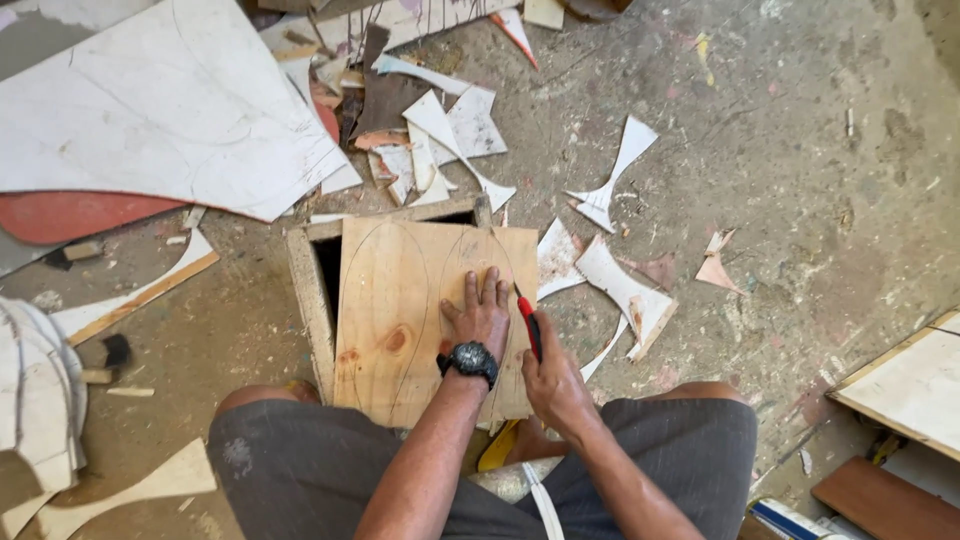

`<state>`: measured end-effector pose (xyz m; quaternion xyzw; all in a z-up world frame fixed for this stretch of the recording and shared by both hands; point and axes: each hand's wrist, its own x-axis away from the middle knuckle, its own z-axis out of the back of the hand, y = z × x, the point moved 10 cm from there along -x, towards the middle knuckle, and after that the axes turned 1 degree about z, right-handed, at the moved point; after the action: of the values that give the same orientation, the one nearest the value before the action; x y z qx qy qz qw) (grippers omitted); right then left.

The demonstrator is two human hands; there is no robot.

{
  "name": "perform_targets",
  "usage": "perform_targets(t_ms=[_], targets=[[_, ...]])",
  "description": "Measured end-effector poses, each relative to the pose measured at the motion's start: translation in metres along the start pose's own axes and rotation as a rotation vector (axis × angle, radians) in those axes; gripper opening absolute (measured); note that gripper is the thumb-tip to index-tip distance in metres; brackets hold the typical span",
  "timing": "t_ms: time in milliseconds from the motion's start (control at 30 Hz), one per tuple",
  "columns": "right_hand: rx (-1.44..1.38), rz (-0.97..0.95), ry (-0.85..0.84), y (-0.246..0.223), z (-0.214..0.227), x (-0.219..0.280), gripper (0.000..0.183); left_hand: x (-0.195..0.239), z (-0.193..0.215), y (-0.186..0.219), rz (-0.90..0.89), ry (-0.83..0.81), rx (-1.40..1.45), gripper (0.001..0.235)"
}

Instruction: Using a hand saw to cut a curved shape out of a plywood board on a workshop floor.

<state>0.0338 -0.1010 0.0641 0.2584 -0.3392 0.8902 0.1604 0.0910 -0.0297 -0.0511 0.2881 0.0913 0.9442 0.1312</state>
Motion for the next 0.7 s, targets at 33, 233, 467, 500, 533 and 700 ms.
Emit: perform_targets(t_ms=[33,233,467,500,533,700], targets=[[0.004,0.004,0.004,0.002,0.002,-0.001,0.061,-0.004,-0.001,0.001,0.000,0.006,0.003,0.139],[-0.036,-0.073,-0.023,0.005,0.016,0.003,0.054,-0.010,-0.018,-0.001,0.002,0.104,0.067,0.101],[0.069,-0.062,-0.024,0.003,0.019,0.010,0.055,-0.008,-0.011,-0.005,0.001,0.115,-0.018,0.126],[0.084,-0.066,-0.005,0.009,0.020,0.008,0.057,-0.008,-0.012,-0.003,-0.008,0.056,-0.049,0.146],[0.085,-0.073,-0.010,0.011,0.013,0.004,0.057,-0.006,-0.012,-0.006,-0.009,0.048,-0.046,0.146],[0.013,-0.073,0.046,0.017,-0.003,-0.007,0.058,-0.003,-0.008,-0.001,-0.003,0.018,-0.097,0.148]])
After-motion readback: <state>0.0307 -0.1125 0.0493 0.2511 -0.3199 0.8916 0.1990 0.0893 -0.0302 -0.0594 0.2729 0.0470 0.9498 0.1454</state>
